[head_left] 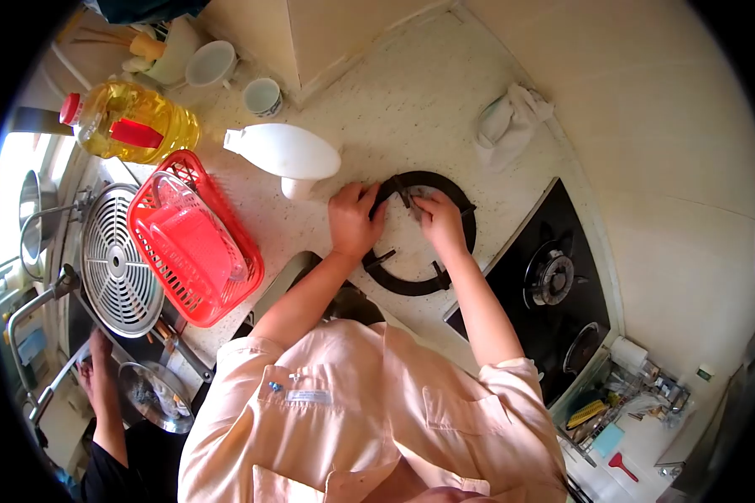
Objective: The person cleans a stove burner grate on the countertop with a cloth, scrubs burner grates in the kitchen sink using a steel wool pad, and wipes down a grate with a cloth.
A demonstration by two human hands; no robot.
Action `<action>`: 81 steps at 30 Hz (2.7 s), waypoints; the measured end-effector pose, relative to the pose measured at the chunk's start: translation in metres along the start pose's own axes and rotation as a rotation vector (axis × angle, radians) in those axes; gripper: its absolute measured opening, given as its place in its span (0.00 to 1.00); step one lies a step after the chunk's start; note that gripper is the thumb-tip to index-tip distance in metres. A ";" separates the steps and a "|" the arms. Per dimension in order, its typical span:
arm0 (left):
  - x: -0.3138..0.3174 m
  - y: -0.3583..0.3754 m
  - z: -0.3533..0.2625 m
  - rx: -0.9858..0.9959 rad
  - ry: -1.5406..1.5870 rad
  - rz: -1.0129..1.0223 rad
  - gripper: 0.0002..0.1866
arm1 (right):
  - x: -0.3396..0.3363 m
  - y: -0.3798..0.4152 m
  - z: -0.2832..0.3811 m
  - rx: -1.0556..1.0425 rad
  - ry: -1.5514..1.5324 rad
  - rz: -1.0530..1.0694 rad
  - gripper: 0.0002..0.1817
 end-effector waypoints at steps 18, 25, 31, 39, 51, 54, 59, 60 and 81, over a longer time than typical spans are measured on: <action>-0.002 0.001 -0.005 0.006 -0.032 0.021 0.15 | -0.040 -0.019 -0.003 0.144 0.432 -0.146 0.08; 0.000 0.003 -0.007 -0.003 -0.064 0.028 0.15 | -0.041 0.020 -0.010 0.333 0.427 -0.109 0.12; 0.031 -0.008 -0.071 0.146 0.210 0.230 0.16 | -0.047 0.059 -0.007 0.208 0.054 -0.231 0.20; 0.110 0.002 -0.073 -0.095 0.243 0.535 0.13 | -0.059 0.107 -0.048 0.283 0.244 -0.473 0.28; 0.131 -0.011 -0.068 0.175 0.101 0.796 0.06 | -0.036 0.110 -0.060 0.335 0.177 -0.611 0.25; 0.124 -0.019 -0.072 0.290 0.145 0.867 0.08 | -0.038 0.107 -0.059 0.312 0.170 -0.627 0.25; 0.134 -0.015 -0.079 0.306 0.202 0.663 0.05 | -0.037 0.109 -0.060 0.307 0.149 -0.647 0.25; 0.132 -0.009 -0.074 0.345 0.169 0.728 0.05 | -0.037 0.109 -0.059 0.296 0.151 -0.658 0.25; 0.125 -0.029 -0.080 0.252 0.163 0.562 0.06 | -0.038 0.108 -0.057 0.289 0.180 -0.638 0.24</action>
Point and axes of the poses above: each hand's wrist, its own y-axis away from the middle knuckle, its own x-axis out of the palm, z = x × y, the point moved 6 cm from there along -y, towards the middle knuckle, and after that the axes turned 4 degrees about -z, right-handed, at the moved point
